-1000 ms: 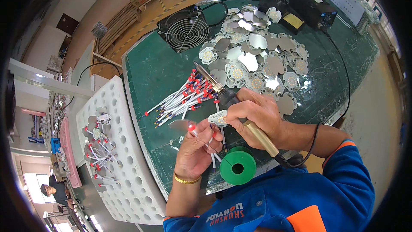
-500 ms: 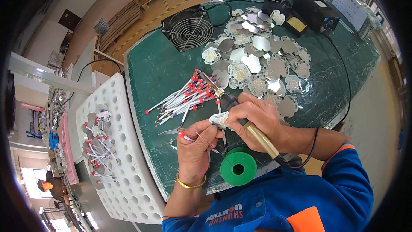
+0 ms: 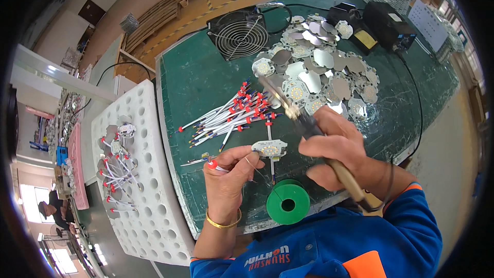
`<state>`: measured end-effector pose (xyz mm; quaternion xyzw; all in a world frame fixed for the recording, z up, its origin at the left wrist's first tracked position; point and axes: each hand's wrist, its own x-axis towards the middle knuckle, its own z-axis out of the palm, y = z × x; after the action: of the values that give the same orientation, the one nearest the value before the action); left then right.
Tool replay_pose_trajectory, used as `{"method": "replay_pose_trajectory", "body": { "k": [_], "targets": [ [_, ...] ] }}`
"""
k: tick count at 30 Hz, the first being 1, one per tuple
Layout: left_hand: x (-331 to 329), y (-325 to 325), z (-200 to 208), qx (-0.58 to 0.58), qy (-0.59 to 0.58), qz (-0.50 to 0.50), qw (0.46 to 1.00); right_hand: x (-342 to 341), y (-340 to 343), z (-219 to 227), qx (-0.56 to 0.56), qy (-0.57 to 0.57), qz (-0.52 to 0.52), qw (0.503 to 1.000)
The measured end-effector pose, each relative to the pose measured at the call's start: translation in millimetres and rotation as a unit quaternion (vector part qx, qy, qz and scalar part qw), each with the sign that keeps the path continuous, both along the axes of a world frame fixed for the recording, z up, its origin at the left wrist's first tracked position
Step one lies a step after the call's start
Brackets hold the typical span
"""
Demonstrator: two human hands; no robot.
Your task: The person solders wires onto LED circuit boards using a soldering iron and solder wire, attaching wire leads to the boards by hand.
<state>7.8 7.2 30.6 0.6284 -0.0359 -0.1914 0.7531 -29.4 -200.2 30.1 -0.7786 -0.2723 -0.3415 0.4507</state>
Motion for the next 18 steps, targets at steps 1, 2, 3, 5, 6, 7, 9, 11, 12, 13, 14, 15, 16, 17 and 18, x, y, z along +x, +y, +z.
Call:
{"method": "replay_pose_trajectory", "body": {
  "k": [1, 2, 3, 5, 6, 7, 9, 11, 12, 13, 14, 15, 16, 17, 18],
  "targets": [
    [1, 2, 3, 0.007, 0.003, -0.005, 1.0, 1, -2, 4, 0.022, -0.008, 0.052, 0.998],
    [1, 4, 7, 0.005, 0.002, -0.001, 1.0, -1, 2, 9, 0.029, 0.001, 0.046, 0.999],
    [0, 7, 11, 0.008, 0.001, -0.008, 1.0, -1, 1, 13, 0.028, 0.001, 0.05, 0.998],
    [-1, 8, 17, 0.01, -0.001, -0.013, 1.0, -2, -3, 20, 0.008, 0.007, 0.109, 0.994],
    [-1, 8, 19, 0.013, -0.007, -0.021, 1.0, -1, -1, 15, 0.049, -0.036, 0.111, 0.992],
    [-1, 8, 22, 0.017, -0.013, -0.029, 0.999, -3, -1, 15, 0.047, -0.036, 0.111, 0.992],
    [-2, 10, 26, 0.023, -0.023, -0.032, 0.999, -7, -1, 14, 0.12, -0.055, 0.121, 0.984],
    [-3, 11, 30, 0.028, -0.035, -0.039, 0.998, -6, 2, 15, 0.143, -0.059, 0.124, 0.98],
    [-3, 11, 32, 0.032, -0.044, -0.04, 0.998, -7, 1, 16, 0.138, -0.051, 0.138, 0.979],
    [-3, 11, 34, 0.037, -0.053, -0.041, 0.997, -8, 0, 17, 0.134, -0.043, 0.152, 0.978],
    [-3, 10, 34, 0.037, -0.053, -0.041, 0.997, -8, -1, 17, 0.134, -0.043, 0.152, 0.978],
    [-3, 10, 35, 0.044, -0.05, -0.04, 0.997, -8, -1, 17, 0.124, -0.033, 0.155, 0.979],
    [-3, 10, 35, 0.051, -0.047, -0.039, 0.997, -9, -2, 18, 0.115, -0.022, 0.158, 0.98],
    [-3, 9, 35, 0.051, -0.047, -0.039, 0.997, -8, -2, 17, 0.115, -0.023, 0.158, 0.98],
    [-3, 9, 35, 0.051, -0.046, -0.037, 0.997, -7, -2, 16, 0.116, -0.022, 0.161, 0.98]
  ]
}}
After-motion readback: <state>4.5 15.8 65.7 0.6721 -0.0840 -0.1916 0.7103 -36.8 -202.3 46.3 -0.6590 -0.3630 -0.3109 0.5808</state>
